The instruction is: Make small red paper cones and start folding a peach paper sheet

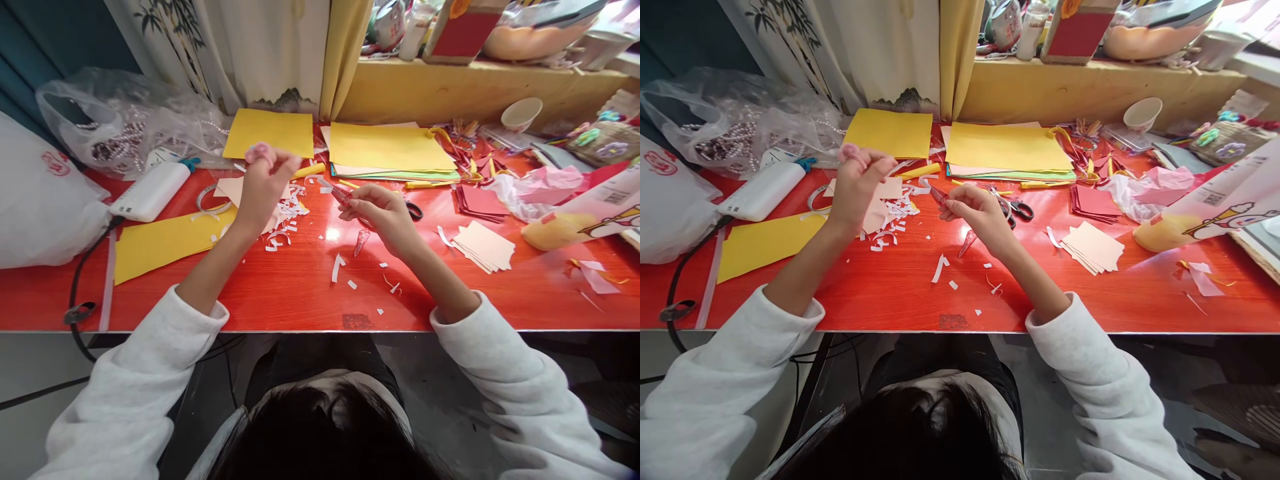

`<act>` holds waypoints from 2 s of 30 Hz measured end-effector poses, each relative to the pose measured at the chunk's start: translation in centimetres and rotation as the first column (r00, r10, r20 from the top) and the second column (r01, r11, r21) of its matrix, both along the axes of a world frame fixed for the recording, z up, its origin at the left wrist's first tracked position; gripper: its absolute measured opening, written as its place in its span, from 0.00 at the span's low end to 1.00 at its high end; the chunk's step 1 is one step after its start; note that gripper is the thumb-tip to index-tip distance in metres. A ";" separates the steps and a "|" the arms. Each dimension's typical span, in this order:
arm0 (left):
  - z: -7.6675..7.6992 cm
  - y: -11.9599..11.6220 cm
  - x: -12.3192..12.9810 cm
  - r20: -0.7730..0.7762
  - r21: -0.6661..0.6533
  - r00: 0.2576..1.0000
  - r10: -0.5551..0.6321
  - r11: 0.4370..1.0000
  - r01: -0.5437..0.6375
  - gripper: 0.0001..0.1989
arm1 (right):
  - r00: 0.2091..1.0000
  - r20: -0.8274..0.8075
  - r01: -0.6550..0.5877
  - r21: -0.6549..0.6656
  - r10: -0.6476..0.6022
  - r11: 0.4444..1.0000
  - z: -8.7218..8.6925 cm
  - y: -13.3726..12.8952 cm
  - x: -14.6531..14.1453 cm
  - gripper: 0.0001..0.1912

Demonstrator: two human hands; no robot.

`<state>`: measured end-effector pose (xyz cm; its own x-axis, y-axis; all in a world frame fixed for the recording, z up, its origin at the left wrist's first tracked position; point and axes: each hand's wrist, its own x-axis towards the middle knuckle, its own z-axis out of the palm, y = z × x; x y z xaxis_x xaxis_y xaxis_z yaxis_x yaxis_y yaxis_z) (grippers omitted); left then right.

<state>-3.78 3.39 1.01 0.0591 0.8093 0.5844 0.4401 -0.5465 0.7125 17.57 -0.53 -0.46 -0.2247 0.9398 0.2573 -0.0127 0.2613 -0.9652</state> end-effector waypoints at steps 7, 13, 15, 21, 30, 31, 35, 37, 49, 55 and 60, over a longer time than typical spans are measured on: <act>0.0 -1.9 1.5 -0.190 0.014 0.977 -0.100 0.994 0.105 0.06 | 0.999 -0.005 -0.032 -0.005 0.032 0.999 0.0 -0.1 -0.2 0.07; -0.7 1.3 -1.3 -0.028 0.008 0.992 0.125 0.992 -0.125 0.03 | 1.000 -0.019 -0.023 -0.023 0.023 0.999 0.1 -0.1 -0.1 0.06; -1.1 2.2 -2.4 -0.036 0.025 0.973 0.226 0.974 -0.225 0.04 | 1.000 -0.011 -0.007 -0.017 0.007 1.000 0.1 -0.1 0.0 0.06; -2.7 3.4 -3.5 -0.373 0.082 0.866 0.332 0.942 -0.326 0.08 | 0.998 0.015 0.055 0.055 -0.055 0.997 0.0 0.4 0.6 0.06; 0.0 0.1 -0.3 0.015 -0.233 0.976 -0.218 0.948 0.215 0.14 | 0.998 -0.010 -0.063 0.012 0.063 0.998 0.7 -0.2 0.9 0.05; 0.3 -0.3 0.0 0.032 -0.261 0.960 -0.278 0.925 0.276 0.15 | 0.996 -0.011 -0.088 -0.014 0.088 0.996 0.8 -0.3 0.8 0.05; 0.5 -1.2 0.6 0.028 -0.266 0.931 -0.364 0.895 0.358 0.10 | 0.988 -0.053 -0.149 -0.060 0.146 0.987 0.9 -0.4 0.7 0.06; 0.4 -1.1 0.5 0.060 -0.252 0.932 -0.357 0.898 0.360 0.08 | 0.980 -0.085 -0.186 -0.087 0.179 0.979 0.9 -0.4 0.7 0.09; 0.9 -2.3 1.4 0.071 -0.340 0.889 -0.453 0.826 0.448 0.13 | 0.893 -0.230 -0.445 -0.330 0.387 0.832 0.4 -0.6 0.2 0.15; 0.5 -2.1 1.1 0.268 -0.441 0.821 -0.503 0.694 0.569 0.20 | 0.895 -0.220 -0.444 -0.353 0.388 0.823 0.8 -0.5 0.6 0.09; 0.8 -2.1 1.0 0.264 -0.394 0.845 -0.465 0.748 0.535 0.16 | 0.900 -0.236 -0.431 -0.356 0.366 0.829 0.9 -0.5 0.7 0.10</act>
